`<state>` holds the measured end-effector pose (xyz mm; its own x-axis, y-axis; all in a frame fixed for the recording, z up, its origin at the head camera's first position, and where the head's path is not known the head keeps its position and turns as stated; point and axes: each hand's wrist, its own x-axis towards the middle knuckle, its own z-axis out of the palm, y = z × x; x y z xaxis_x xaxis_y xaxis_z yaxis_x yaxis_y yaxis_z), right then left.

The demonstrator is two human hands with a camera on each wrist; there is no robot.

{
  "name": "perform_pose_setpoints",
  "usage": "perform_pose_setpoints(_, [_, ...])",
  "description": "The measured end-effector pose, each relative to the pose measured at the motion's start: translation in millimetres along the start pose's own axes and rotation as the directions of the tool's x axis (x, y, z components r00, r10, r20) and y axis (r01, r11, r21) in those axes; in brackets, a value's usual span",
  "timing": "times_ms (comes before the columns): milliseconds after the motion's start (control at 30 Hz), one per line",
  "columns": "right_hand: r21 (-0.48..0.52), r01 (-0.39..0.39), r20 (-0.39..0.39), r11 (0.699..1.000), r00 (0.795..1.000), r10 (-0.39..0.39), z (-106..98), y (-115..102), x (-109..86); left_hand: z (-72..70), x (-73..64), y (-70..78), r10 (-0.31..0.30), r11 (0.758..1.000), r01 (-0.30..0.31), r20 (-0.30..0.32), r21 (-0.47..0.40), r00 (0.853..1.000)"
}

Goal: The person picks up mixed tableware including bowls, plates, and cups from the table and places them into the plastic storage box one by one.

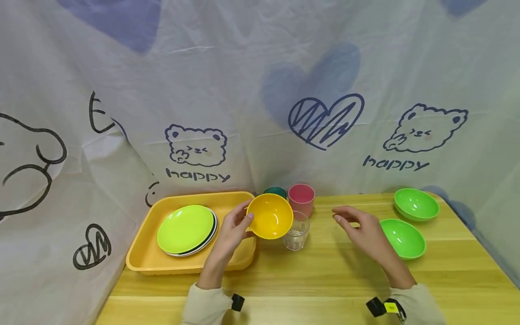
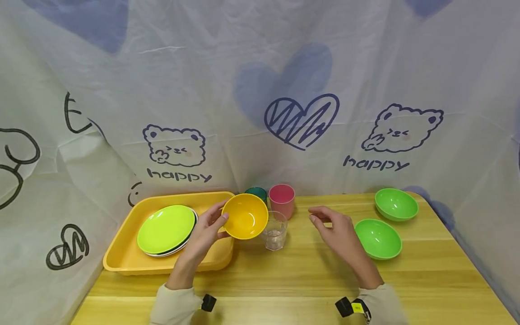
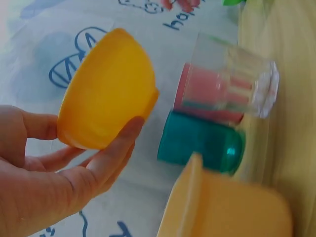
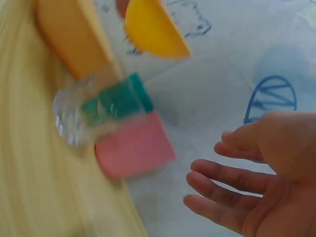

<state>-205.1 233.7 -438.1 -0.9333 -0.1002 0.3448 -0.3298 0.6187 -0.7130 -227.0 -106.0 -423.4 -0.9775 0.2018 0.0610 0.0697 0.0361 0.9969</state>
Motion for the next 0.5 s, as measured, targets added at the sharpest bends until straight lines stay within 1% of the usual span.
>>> perform_pose_setpoints(167, [-0.096,0.030,0.054,0.995,0.998,-0.025,-22,26,0.8,-22.5,2.4,3.0,-0.018,1.000,0.018,-0.080,0.007,0.997])
perform_pose_setpoints(200, [-0.125,0.041,0.074,0.991,0.997,-0.032,-27,31,1.3,-27.6,3.0,3.9,-0.024,1.000,0.025,-0.092,0.014,0.996])
perform_pose_setpoints(267, [-0.186,0.087,0.113,0.979,0.991,-0.067,-37,41,3.6,-38.3,4.6,4.6,-0.032,0.998,0.037,-0.117,0.041,0.993])
perform_pose_setpoints(367, [-0.261,0.154,0.190,0.953,0.976,-0.106,-51,56,7.9,-52.1,8.3,5.7,-0.048,0.995,0.060,-0.150,0.081,0.988])
perform_pose_setpoints(433, [-0.280,0.185,0.244,0.942,0.963,-0.117,-60,65,10.2,-59.4,11.3,6.2,-0.059,0.990,0.078,-0.162,0.115,0.985])
perform_pose_setpoints(500, [-0.286,0.200,0.299,0.937,0.948,-0.111,-68,73,10.7,-65.3,14.5,5.5,-0.073,0.983,0.100,-0.168,0.157,0.983])
